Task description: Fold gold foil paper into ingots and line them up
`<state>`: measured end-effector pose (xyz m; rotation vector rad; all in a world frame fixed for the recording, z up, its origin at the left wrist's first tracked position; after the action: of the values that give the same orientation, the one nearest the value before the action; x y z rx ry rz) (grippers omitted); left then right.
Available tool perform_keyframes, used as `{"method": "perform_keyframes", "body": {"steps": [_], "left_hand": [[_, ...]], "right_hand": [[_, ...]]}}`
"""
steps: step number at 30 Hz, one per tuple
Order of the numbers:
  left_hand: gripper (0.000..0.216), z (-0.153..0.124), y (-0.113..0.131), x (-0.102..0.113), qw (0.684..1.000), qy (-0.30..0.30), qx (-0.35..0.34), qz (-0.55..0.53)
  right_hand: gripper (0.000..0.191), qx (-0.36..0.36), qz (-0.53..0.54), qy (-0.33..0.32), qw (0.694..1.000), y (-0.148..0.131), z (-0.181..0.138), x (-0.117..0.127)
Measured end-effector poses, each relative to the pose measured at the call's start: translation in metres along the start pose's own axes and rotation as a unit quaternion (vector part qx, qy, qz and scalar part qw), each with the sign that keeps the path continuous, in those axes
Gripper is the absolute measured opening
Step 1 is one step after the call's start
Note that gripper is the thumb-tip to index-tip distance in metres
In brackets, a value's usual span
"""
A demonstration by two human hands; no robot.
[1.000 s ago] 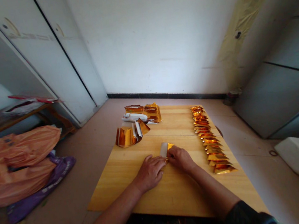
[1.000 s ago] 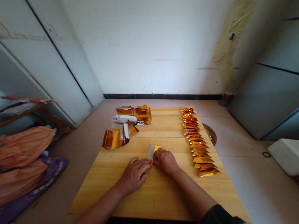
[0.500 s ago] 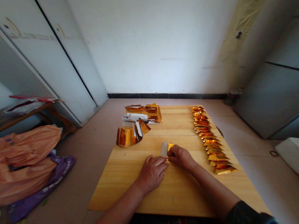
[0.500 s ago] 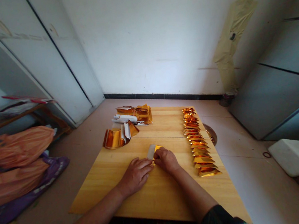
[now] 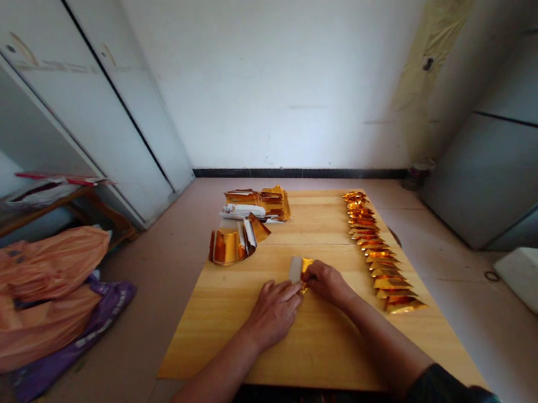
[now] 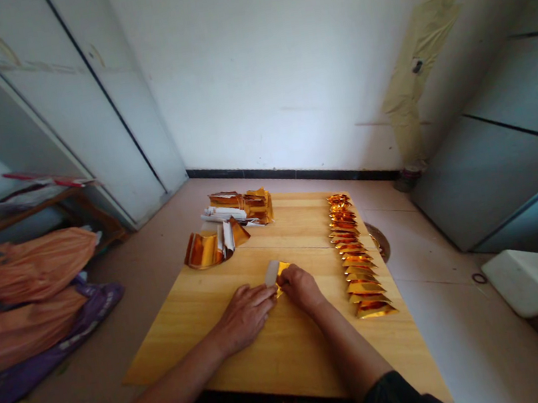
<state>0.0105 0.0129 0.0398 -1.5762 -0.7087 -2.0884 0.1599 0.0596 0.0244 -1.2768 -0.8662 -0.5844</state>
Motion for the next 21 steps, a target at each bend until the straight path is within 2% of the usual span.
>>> {"method": "perform_keyframes", "body": {"steps": [8, 13, 21], "left_hand": [[0.026, -0.004, -0.002, -0.012, 0.999, 0.008, 0.015, 0.036], [0.031, -0.004, -0.003, -0.016, 1.000, 0.011, 0.018, 0.023], [0.031, -0.002, -0.002, -0.005, 1.000, 0.008, 0.017, -0.015]], "right_hand": [[0.006, -0.005, -0.014, 0.064, 0.998, -0.003, -0.007, -0.005], [0.006, 0.003, -0.008, 0.061, 0.998, -0.002, -0.009, -0.005], [0.016, -0.024, 0.033, 0.039, 0.998, 0.002, -0.005, -0.002]]}}
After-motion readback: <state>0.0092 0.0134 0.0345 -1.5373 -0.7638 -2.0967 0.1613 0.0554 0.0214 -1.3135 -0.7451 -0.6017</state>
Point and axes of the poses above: each hand's wrist, its own z-axis towards the middle knuckle, its own x-axis out of the back of the hand, y = z × x, the point moved 5 cm from there along z, towards the middle knuckle
